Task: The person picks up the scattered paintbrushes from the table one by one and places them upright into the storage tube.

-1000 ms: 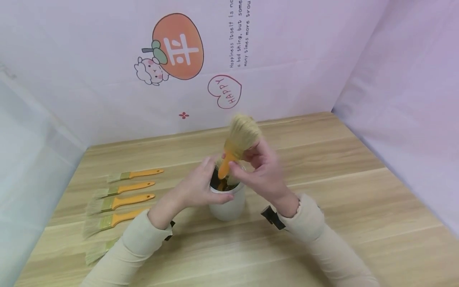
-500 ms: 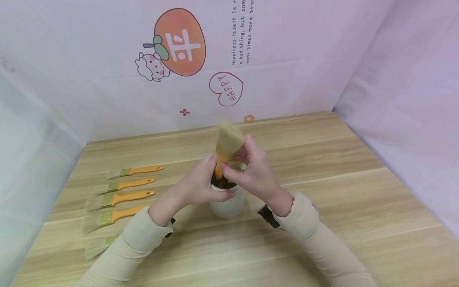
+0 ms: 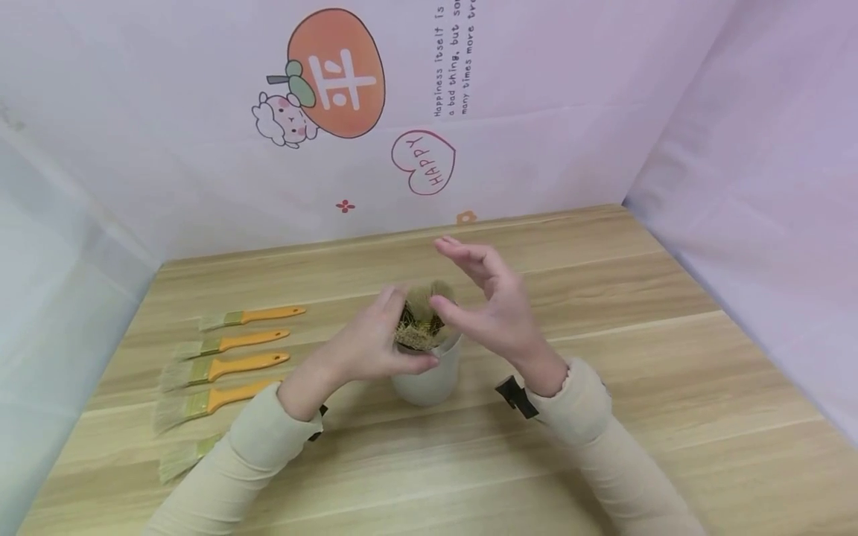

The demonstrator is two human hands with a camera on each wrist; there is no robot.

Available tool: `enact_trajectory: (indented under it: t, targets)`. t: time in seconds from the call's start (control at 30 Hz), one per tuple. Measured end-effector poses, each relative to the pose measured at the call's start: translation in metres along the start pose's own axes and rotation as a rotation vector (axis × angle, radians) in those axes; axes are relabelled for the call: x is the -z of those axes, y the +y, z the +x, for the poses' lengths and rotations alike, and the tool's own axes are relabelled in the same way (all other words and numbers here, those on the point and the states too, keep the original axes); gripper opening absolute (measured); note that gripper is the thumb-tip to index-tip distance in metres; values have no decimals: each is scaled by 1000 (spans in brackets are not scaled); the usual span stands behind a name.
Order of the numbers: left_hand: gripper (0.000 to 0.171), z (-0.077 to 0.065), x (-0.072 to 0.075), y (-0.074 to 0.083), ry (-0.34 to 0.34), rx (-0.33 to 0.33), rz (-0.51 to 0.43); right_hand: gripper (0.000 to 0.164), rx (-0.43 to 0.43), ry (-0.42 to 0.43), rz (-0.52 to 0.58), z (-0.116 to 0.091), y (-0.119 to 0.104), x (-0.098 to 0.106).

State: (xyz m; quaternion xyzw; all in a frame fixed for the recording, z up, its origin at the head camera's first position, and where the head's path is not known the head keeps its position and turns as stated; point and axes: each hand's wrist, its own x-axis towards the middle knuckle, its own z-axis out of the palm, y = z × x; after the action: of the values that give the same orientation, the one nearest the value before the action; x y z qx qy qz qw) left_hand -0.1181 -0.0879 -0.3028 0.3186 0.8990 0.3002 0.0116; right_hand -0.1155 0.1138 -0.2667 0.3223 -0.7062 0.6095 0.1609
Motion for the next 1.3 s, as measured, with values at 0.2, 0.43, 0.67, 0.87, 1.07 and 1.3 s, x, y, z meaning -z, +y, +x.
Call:
enact_trajectory:
  t: [0.2, 0.43, 0.67, 0.87, 1.07, 1.3]
  targets:
    - [94, 0, 1, 1, -8, 9, -5, 47, -52, -93, -193, -3, 7, 16]
    - [94, 1, 3, -1, 11, 4, -5, 64, -110, -243, -327, 2, 10, 30]
    - [98, 2, 3, 0, -3, 6, -9, 71, -236, -286, -271, -4, 19, 34]
    - [99, 1, 1, -2, 8, -5, 0, 81, -281, -352, -290, -8, 23, 39]
    - [97, 1, 1, -5, 31, -35, 8, 99, -337, -573, -325, -13, 37, 31]
    - [100, 3, 0, -8, 41, -92, -31, 90, -175, -659, -100, -8, 56, 16]
